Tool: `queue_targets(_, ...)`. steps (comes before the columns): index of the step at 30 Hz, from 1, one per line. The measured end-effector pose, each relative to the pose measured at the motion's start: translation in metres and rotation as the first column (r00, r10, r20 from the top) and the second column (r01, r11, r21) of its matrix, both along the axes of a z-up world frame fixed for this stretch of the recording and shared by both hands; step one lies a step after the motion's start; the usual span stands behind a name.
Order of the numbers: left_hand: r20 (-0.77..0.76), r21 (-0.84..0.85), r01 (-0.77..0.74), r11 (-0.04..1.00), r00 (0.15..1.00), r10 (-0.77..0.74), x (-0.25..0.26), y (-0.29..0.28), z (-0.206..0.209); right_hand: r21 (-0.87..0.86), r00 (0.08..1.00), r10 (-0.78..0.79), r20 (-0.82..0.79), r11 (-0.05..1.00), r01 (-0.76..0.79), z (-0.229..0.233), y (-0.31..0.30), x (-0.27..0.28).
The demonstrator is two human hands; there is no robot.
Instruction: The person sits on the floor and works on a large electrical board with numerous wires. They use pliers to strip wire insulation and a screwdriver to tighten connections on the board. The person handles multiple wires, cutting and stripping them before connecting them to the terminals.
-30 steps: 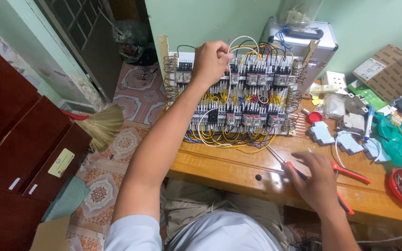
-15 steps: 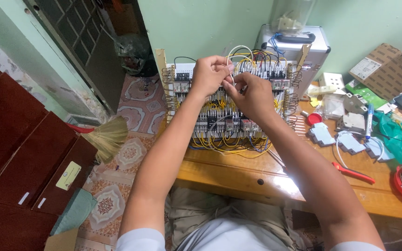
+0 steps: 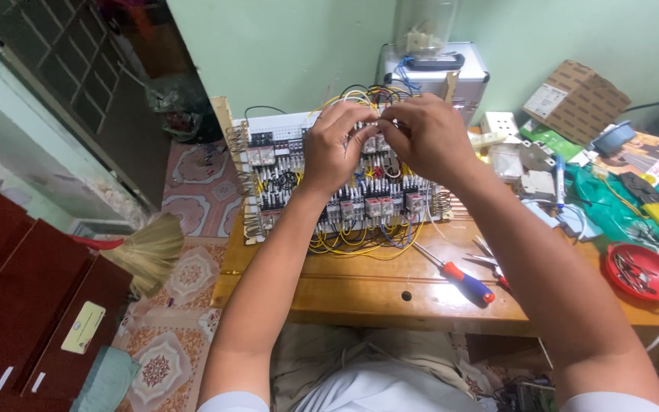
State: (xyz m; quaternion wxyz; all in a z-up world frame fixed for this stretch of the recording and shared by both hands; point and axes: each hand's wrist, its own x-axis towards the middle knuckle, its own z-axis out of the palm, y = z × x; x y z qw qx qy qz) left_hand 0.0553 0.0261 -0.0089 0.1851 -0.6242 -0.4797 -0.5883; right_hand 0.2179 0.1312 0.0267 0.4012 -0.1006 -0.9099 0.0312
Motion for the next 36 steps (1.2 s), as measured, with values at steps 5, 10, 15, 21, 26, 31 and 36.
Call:
queue_targets(5, 0.026, 0.085, -0.032, 0.996, 0.999, 0.030, 0.007, 0.011, -0.009, -0.029, 0.997, 0.009, 0.081, 1.000, -0.006, 0.030, -0.016, 0.028)
queue_targets(10, 0.062, 0.124, -0.074, 0.989, 0.996, 0.066, 0.012, 0.010, -0.026, -0.238, 0.963, -0.089, 0.256, 0.959, 0.152, 0.048, -0.010, 0.089)
queue_targets(15, 0.074, 0.230, -0.121, 0.966, 0.992, 0.107, 0.010, 0.019, -0.049, -0.289, 0.841, -0.290, 0.457, 0.846, 0.449, 0.032, 0.017, 0.162)
queue_targets(21, 0.067, 0.212, 0.001, 0.977, 0.998, -0.016, 0.019, 0.007, -0.049, -0.250, 0.571, -0.295, 0.766, 0.682, 0.687, -0.012, 0.028, 0.225)
queue_targets(26, 0.130, 0.211, -0.010, 0.977, 0.991, -0.018, 0.023, 0.002, -0.045, -0.133, 0.313, -0.154, 0.937, 0.673, 0.728, -0.057, -0.001, 0.227)
queue_targets(31, 0.121, 0.211, -0.038, 0.977, 0.993, 0.012, 0.014, 0.000, -0.054, -0.021, 0.228, -0.183, 0.956, 0.735, 0.677, -0.108, 0.005, 0.239)
queue_targets(36, 0.080, 0.240, -0.059, 0.969, 0.996, 0.041, 0.009, 0.001, -0.063, -0.053, 0.335, -0.197, 0.922, 0.791, 0.610, -0.118, 0.010, 0.244)
